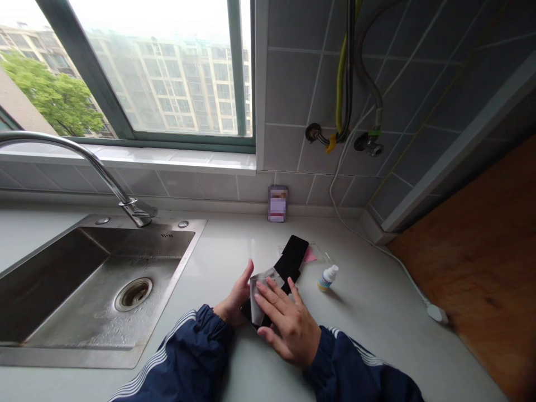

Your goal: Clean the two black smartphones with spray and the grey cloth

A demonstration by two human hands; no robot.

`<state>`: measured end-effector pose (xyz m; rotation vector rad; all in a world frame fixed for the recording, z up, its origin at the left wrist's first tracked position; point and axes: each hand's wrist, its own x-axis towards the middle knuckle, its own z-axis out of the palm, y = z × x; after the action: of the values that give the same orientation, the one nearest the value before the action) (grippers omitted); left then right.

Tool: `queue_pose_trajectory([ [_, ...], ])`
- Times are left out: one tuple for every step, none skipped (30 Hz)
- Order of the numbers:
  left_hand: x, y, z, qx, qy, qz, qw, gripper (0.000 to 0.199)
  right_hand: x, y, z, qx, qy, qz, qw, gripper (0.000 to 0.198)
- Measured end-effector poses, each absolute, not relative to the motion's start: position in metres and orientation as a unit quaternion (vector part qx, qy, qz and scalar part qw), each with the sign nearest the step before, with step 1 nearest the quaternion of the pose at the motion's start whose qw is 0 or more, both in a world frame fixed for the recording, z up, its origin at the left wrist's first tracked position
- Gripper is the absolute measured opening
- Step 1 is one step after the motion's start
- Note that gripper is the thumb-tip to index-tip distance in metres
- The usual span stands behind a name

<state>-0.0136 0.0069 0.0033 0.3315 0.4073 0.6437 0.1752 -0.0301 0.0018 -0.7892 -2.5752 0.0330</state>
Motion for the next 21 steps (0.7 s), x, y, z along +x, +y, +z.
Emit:
queue_pose_trajectory([
  [-0.013, 0.007, 0.003, 0.153, 0.188, 0.316, 0.917, 0.091, 0.177, -0.027, 0.000, -0.302, -0.924, 0.007, 0.233, 0.061],
  [-0.013, 0.008, 0.003, 0.151, 0.174, 0.320, 0.919, 0.089, 0.178, -0.024, -0.001, -0.319, -0.916, 0.002, 0.243, 0.061],
  [-0.013, 0.008, 0.003, 0.154, 0.160, 0.321, 0.921, 0.087, 0.180, -0.020, -0.001, -0.334, -0.908, -0.001, 0.253, 0.062],
  [-0.014, 0.008, 0.003, 0.160, 0.150, 0.318, 0.922, 0.085, 0.182, -0.017, -0.002, -0.349, -0.900, -0.004, 0.261, 0.062],
  [-0.014, 0.008, 0.004, 0.166, 0.148, 0.311, 0.924, 0.084, 0.184, -0.014, -0.002, -0.361, -0.893, -0.007, 0.269, 0.062],
  [-0.014, 0.008, 0.005, 0.173, 0.151, 0.303, 0.925, 0.082, 0.185, -0.012, -0.002, -0.371, -0.886, -0.010, 0.277, 0.062],
  [-0.015, 0.008, 0.006, 0.181, 0.157, 0.296, 0.924, 0.080, 0.187, -0.010, -0.002, -0.379, -0.881, -0.012, 0.282, 0.062],
  [-0.015, 0.007, 0.007, 0.191, 0.164, 0.294, 0.922, 0.077, 0.188, -0.008, -0.002, -0.384, -0.878, -0.015, 0.285, 0.062],
  [-0.016, 0.007, 0.008, 0.200, 0.171, 0.297, 0.918, 0.074, 0.188, -0.007, -0.002, -0.387, -0.876, -0.016, 0.287, 0.062],
  [-0.016, 0.006, 0.008, 0.207, 0.177, 0.301, 0.914, 0.072, 0.189, -0.007, -0.002, -0.388, -0.876, -0.017, 0.287, 0.062],
  [-0.016, 0.006, 0.008, 0.212, 0.184, 0.305, 0.910, 0.071, 0.189, -0.006, -0.003, -0.388, -0.876, -0.017, 0.287, 0.062],
  [-0.017, 0.006, 0.008, 0.214, 0.192, 0.307, 0.907, 0.070, 0.190, -0.006, -0.003, -0.387, -0.876, -0.018, 0.287, 0.062],
  [-0.017, 0.006, 0.007, 0.213, 0.202, 0.307, 0.905, 0.070, 0.190, -0.006, -0.004, -0.386, -0.876, -0.018, 0.287, 0.061],
  [-0.017, 0.006, 0.007, 0.209, 0.214, 0.304, 0.904, 0.071, 0.190, -0.006, -0.004, -0.386, -0.876, -0.019, 0.289, 0.061],
  [-0.018, 0.006, 0.007, 0.204, 0.228, 0.302, 0.903, 0.073, 0.191, -0.005, -0.005, -0.386, -0.875, -0.020, 0.292, 0.060],
  [-0.018, 0.006, 0.007, 0.199, 0.243, 0.301, 0.901, 0.074, 0.192, -0.005, -0.005, -0.386, -0.873, -0.022, 0.297, 0.060],
  [-0.018, 0.006, 0.008, 0.192, 0.259, 0.302, 0.897, 0.075, 0.193, -0.004, -0.005, -0.385, -0.871, -0.024, 0.303, 0.059],
  [-0.019, 0.006, 0.008, 0.185, 0.276, 0.308, 0.892, 0.075, 0.194, -0.003, -0.004, -0.384, -0.869, -0.026, 0.309, 0.058],
  [-0.019, 0.005, 0.009, 0.179, 0.290, 0.318, 0.885, 0.074, 0.195, -0.002, -0.004, -0.382, -0.868, -0.027, 0.316, 0.057],
  [-0.019, 0.005, 0.010, 0.174, 0.299, 0.330, 0.878, 0.073, 0.196, -0.001, -0.003, -0.380, -0.866, -0.027, 0.323, 0.055],
  [-0.019, 0.005, 0.010, 0.170, 0.304, 0.342, 0.873, 0.071, 0.197, 0.000, -0.002, -0.377, -0.865, -0.027, 0.331, 0.054],
])
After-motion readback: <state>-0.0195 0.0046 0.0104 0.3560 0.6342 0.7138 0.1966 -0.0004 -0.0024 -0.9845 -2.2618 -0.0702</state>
